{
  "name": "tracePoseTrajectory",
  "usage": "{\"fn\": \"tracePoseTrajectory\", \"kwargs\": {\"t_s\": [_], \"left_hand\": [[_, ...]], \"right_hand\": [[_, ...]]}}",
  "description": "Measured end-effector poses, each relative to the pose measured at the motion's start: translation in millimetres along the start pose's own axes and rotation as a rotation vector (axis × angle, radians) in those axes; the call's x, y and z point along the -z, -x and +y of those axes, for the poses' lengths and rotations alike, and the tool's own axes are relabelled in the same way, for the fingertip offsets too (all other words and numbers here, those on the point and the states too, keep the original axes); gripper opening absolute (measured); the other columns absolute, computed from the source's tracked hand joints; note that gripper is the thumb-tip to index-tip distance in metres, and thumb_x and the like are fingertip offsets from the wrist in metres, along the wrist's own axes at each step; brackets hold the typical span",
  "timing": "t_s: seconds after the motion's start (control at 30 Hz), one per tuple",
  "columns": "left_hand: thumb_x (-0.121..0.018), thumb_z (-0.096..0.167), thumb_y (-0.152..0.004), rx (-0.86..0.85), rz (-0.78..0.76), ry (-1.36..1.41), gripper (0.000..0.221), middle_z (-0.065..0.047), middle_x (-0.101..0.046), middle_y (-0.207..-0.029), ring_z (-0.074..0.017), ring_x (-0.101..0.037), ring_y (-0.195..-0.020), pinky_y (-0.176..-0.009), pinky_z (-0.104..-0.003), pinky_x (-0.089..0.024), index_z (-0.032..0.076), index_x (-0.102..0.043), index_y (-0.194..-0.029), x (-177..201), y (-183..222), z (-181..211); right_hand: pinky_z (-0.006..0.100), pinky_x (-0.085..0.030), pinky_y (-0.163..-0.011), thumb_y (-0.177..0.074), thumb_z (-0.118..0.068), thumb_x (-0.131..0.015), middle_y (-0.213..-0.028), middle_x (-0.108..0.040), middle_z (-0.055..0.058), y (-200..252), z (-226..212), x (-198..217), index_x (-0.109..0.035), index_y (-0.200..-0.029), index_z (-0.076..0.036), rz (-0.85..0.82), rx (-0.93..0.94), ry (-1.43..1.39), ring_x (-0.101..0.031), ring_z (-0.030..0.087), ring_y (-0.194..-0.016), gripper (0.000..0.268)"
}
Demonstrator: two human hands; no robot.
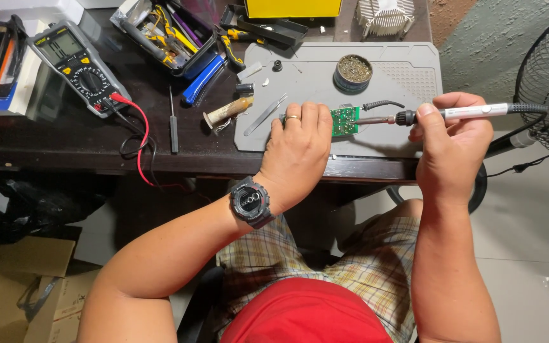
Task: Soldering electronic components onto a printed circuit board at a repair workbench.
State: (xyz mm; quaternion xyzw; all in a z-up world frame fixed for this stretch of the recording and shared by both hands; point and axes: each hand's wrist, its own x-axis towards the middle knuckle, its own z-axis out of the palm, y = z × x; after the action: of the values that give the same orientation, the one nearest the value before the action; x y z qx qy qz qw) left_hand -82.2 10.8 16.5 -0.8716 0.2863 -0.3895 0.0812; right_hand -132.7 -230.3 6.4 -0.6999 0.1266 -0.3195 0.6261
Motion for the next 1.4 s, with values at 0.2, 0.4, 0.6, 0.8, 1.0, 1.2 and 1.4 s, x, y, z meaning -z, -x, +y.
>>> {"fn": "tracePoseTrajectory", "kwargs": {"t_s": [0.2, 0.4, 0.6, 0.8, 1.0, 1.2, 1.4], "left_hand": [[-0.056, 0.009, -0.103, 0.005, -0.007, 0.01, 0.021, -0.003, -0.058, -0.102, -0.0218, -0.057, -0.091, -0.069, -0.034, -0.048, 0.012, -0.068, -0.12, -0.3, 0.2, 0.2], [-0.057, 0.01, -0.101, -0.001, -0.018, -0.005, 0.023, -0.002, -0.057, -0.101, -0.0204, -0.056, -0.09, -0.068, -0.033, -0.048, 0.013, -0.069, -0.12, 0.9, -0.1, -0.5], [-0.056, 0.009, -0.101, 0.003, -0.008, 0.001, 0.022, -0.002, -0.057, -0.101, -0.0208, -0.057, -0.09, -0.069, -0.033, -0.048, 0.012, -0.068, -0.12, 0.9, -0.3, -0.7], [-0.055, 0.009, -0.101, 0.004, -0.006, -0.004, 0.023, -0.002, -0.057, -0.101, -0.0207, -0.056, -0.09, -0.069, -0.033, -0.048, 0.013, -0.068, -0.119, 0.3, 0.1, -0.1], [-0.056, 0.008, -0.101, 0.0, -0.009, -0.011, 0.024, -0.002, -0.058, -0.101, -0.0203, -0.057, -0.09, -0.068, -0.032, -0.048, 0.012, -0.069, -0.121, 0.5, 0.1, 0.0], [-0.056, 0.009, -0.101, 0.004, -0.012, -0.013, 0.023, -0.002, -0.057, -0.101, -0.0204, -0.056, -0.09, -0.068, -0.033, -0.048, 0.013, -0.069, -0.119, 0.2, -0.1, 0.6], [-0.056, 0.009, -0.101, 0.001, -0.02, -0.006, 0.02, -0.002, -0.057, -0.101, -0.0205, -0.056, -0.089, -0.069, -0.033, -0.049, 0.014, -0.068, -0.117, 0.5, -0.3, 0.0]], "right_hand": [[0.026, -0.057, -0.071, -0.114, -0.014, -0.077, -0.086, -0.068, 0.006, 0.7, -2.9, -2.7, -0.063, -0.124, -0.01, 0.003, -0.01, 0.013, -0.067, 0.012, -0.071, 0.018], [0.026, -0.058, -0.072, -0.114, -0.013, -0.077, -0.087, -0.068, 0.006, 0.9, -4.4, -3.5, -0.063, -0.124, -0.01, 0.001, -0.006, 0.015, -0.067, 0.013, -0.071, 0.018], [0.025, -0.058, -0.073, -0.114, -0.013, -0.077, -0.09, -0.068, 0.005, 0.6, -5.0, -3.5, -0.063, -0.124, -0.011, 0.001, -0.018, 0.007, -0.068, 0.012, -0.072, 0.017], [0.025, -0.058, -0.073, -0.114, -0.013, -0.077, -0.09, -0.068, 0.004, 0.7, -4.7, -2.9, -0.063, -0.124, -0.011, 0.006, -0.024, 0.012, -0.068, 0.011, -0.072, 0.017], [0.024, -0.058, -0.073, -0.113, -0.014, -0.078, -0.091, -0.067, 0.003, 0.6, -5.8, -3.7, -0.064, -0.123, -0.012, 0.013, -0.038, 0.006, -0.068, 0.011, -0.072, 0.017], [0.025, -0.057, -0.073, -0.112, -0.013, -0.077, -0.087, -0.064, 0.003, -0.4, -4.4, -3.2, -0.064, -0.123, -0.01, 0.005, -0.024, 0.003, -0.067, 0.012, -0.072, 0.017], [0.025, -0.057, -0.073, -0.112, -0.013, -0.077, -0.085, -0.064, 0.003, -0.5, -4.9, -3.5, -0.064, -0.123, -0.01, 0.006, -0.034, -0.002, -0.067, 0.011, -0.07, 0.017]]}}
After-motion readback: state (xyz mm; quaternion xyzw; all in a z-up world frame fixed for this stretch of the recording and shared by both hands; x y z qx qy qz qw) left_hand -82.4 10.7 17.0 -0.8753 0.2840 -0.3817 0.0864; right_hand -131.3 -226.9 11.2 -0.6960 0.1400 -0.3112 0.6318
